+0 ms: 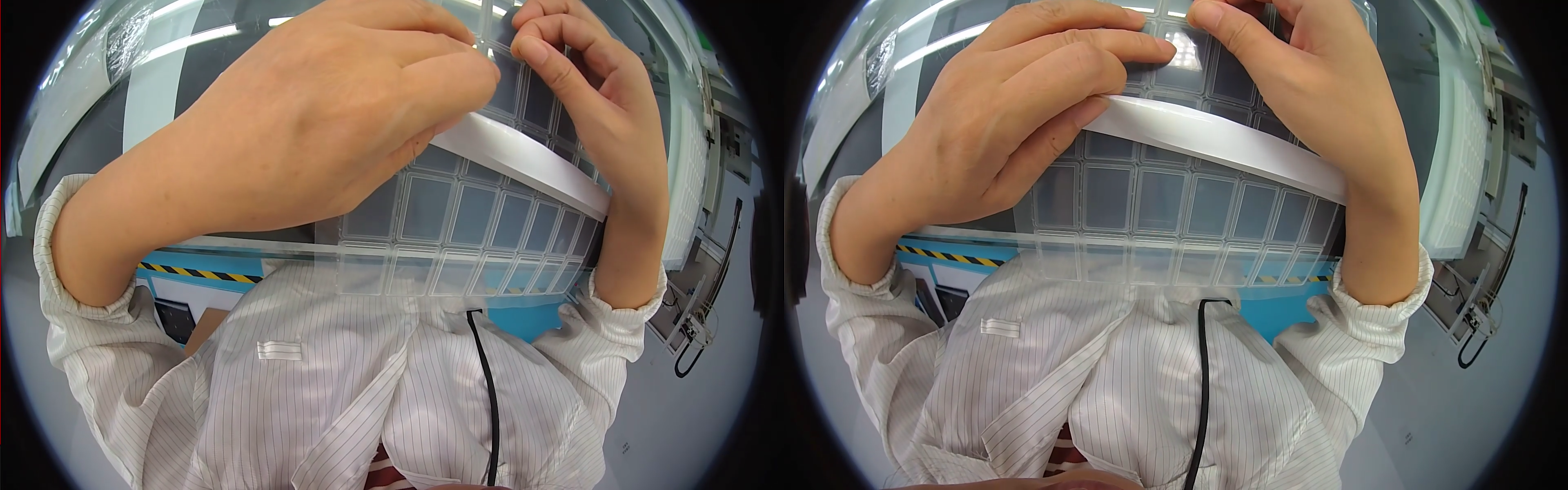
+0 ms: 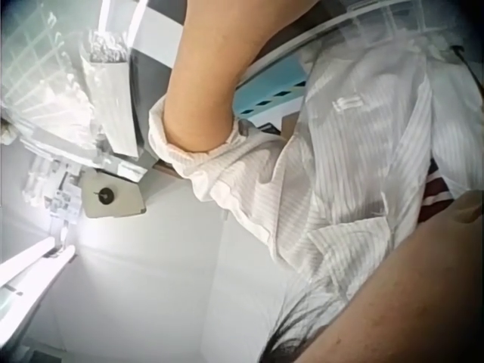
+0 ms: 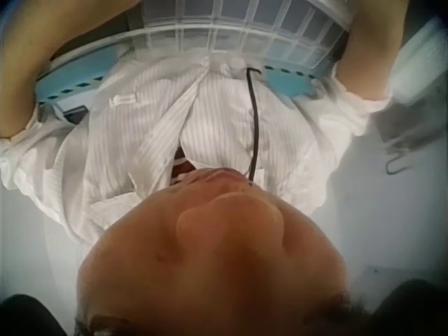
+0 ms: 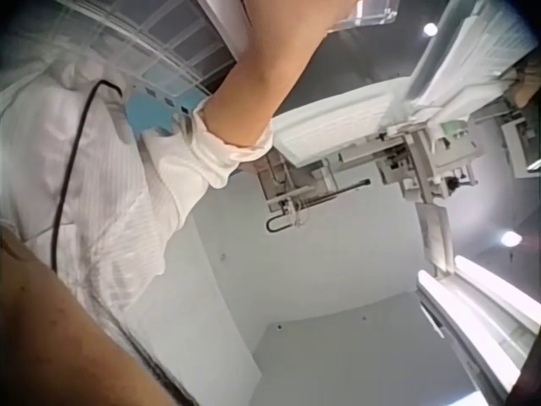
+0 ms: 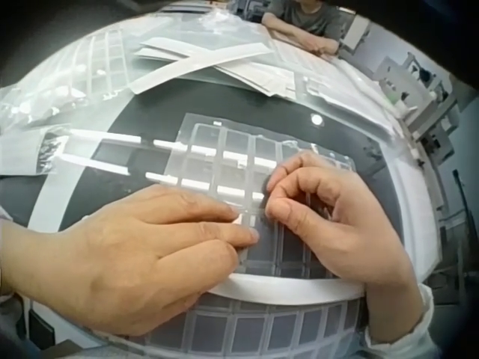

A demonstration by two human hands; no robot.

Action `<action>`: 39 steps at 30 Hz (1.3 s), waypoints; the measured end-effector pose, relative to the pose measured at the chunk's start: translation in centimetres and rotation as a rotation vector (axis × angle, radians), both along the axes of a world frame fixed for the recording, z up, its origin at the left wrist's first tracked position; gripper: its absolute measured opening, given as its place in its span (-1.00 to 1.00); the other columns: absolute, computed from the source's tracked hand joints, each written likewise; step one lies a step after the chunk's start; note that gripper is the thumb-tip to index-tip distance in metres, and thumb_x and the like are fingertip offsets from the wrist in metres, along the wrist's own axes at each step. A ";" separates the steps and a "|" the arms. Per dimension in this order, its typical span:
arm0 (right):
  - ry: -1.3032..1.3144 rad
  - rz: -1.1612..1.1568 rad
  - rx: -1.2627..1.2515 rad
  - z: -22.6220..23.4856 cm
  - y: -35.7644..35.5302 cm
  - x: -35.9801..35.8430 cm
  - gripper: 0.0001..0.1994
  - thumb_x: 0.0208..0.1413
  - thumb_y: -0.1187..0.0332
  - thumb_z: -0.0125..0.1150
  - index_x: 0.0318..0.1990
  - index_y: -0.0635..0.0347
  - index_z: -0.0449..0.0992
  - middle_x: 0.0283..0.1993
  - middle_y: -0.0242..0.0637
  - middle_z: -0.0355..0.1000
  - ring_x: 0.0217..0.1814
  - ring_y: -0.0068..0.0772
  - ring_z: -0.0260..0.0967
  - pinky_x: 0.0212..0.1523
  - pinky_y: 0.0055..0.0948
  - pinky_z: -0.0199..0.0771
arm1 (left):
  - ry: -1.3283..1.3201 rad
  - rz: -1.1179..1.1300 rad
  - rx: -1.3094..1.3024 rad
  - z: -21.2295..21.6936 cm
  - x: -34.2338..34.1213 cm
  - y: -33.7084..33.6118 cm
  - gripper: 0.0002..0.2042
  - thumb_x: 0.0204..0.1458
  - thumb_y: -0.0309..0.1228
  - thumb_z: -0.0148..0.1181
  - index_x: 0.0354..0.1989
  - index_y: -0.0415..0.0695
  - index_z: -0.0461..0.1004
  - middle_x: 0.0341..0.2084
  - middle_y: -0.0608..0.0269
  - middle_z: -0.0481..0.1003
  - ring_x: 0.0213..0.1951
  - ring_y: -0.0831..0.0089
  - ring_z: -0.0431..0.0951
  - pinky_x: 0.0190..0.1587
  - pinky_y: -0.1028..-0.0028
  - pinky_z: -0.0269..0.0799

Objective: Peeling adhesive strips and applying them to a plastic grid tray as part of an assembly process.

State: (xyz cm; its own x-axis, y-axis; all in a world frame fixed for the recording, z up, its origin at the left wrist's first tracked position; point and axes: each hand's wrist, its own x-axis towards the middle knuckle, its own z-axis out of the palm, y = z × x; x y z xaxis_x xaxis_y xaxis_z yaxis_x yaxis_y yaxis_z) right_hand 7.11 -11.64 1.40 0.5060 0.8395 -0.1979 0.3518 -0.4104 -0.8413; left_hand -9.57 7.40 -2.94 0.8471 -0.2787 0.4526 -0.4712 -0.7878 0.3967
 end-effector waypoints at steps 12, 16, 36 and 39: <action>-0.487 0.044 0.065 -1.9 -0.1 -0.4 -0.84 0.22 0.52 0.27 -0.21 0.23 0.35 -0.23 -0.31 0.27 -0.27 -0.53 0.22 -0.25 -0.55 0.26 | 0.011 -0.021 -0.011 0.9 0.5 -0.3 -0.89 0.00 -0.55 0.30 -0.32 -0.24 0.50 -0.27 0.09 0.54 -0.19 0.19 0.55 -0.11 0.33 0.47; -0.398 -0.061 0.027 -1.3 0.1 -0.2 -0.88 0.21 0.51 0.28 -0.23 0.27 0.42 -0.22 -0.31 0.32 -0.23 -0.55 0.23 -0.19 -0.54 0.26 | 0.005 -0.015 -0.007 1.7 0.8 -0.5 -0.89 -0.01 -0.55 0.30 -0.33 -0.25 0.51 -0.30 0.08 0.54 -0.22 0.20 0.55 -0.12 0.34 0.47; -0.109 0.185 0.098 -0.6 -0.6 3.2 -0.89 0.24 0.39 0.27 -0.22 0.26 0.55 0.00 -0.40 0.47 -0.15 -0.65 0.28 -0.05 -0.62 0.26 | -0.035 0.031 0.034 0.1 1.3 -3.0 -0.84 -0.08 -0.61 0.32 -0.32 -0.23 0.48 -0.16 0.04 0.63 -0.04 0.11 0.62 -0.06 0.27 0.55; -0.268 0.252 0.085 -0.6 -0.1 4.0 -0.88 0.27 0.38 0.27 -0.25 0.25 0.56 -0.01 -0.44 0.47 -0.16 -0.65 0.28 -0.09 -0.64 0.26 | -0.039 0.035 0.039 0.5 1.7 -3.2 -0.81 -0.14 -0.62 0.34 -0.33 -0.26 0.48 -0.21 0.03 0.63 -0.09 0.11 0.65 -0.09 0.28 0.59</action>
